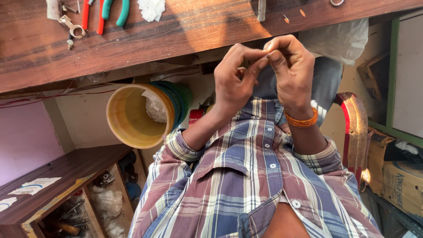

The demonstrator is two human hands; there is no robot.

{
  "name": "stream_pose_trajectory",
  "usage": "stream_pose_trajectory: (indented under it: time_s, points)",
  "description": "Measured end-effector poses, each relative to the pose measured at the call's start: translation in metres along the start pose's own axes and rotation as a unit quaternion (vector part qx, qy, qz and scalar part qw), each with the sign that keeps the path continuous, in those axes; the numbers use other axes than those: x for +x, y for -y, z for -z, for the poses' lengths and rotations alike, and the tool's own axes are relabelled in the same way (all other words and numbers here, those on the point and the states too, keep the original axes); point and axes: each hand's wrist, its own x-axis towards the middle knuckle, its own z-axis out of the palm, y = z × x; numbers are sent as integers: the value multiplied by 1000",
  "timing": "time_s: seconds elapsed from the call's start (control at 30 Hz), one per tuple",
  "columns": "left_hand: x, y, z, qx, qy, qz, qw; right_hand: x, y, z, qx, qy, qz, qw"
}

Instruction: The person sits at a workbench assembling a small circular motor component, fitting small white strips into slots around its edge by hand. They pick up pieces one at a time, press them into place, and use scissors to trim the strips to size, setting finished pieces aside on the bench.

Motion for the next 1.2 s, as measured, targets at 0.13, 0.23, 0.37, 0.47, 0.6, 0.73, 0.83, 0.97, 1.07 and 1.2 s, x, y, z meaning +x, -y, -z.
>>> stream_pose_trajectory:
  time_s: [0.13, 0.23, 0.37, 0.47, 0.6, 0.73, 0.83, 0.97, 1.07, 1.2]
  points:
    - [6, 3, -8, -281, 17, 101, 954, 1, -14, -7, 176, 17, 15, 984]
    - [9, 1, -10, -249, -15, 85, 965, -3, -13, -6, 186, 41, 8, 982]
    - [8, -7, -5, 74, -7, -36, 997, -3, -6, 4, 35, 22, 38, 998]
    - [11, -13, -4, 40, 16, -41, 998, -3, -2, 3, -64, -12, 66, 996]
    - [18, -17, 11, 79, 39, -86, 992, -1, 6, -8, -251, -37, 195, 947]
    - [21, -13, 34, 185, 73, -147, 969, 0, 17, -12, -301, -17, 236, 924]
    - [19, -8, 44, 144, 85, -140, 976, -1, 19, -18, -291, -5, 214, 932]
    - [12, -1, 47, 43, 85, -47, 994, -3, 20, -24, -306, 3, 231, 924]
    - [9, 7, 43, -70, 103, 87, 988, 0, 21, -22, -347, 19, 279, 895]
    - [6, 15, 37, -165, 124, 141, 968, 2, 26, -17, -376, 43, 313, 871]
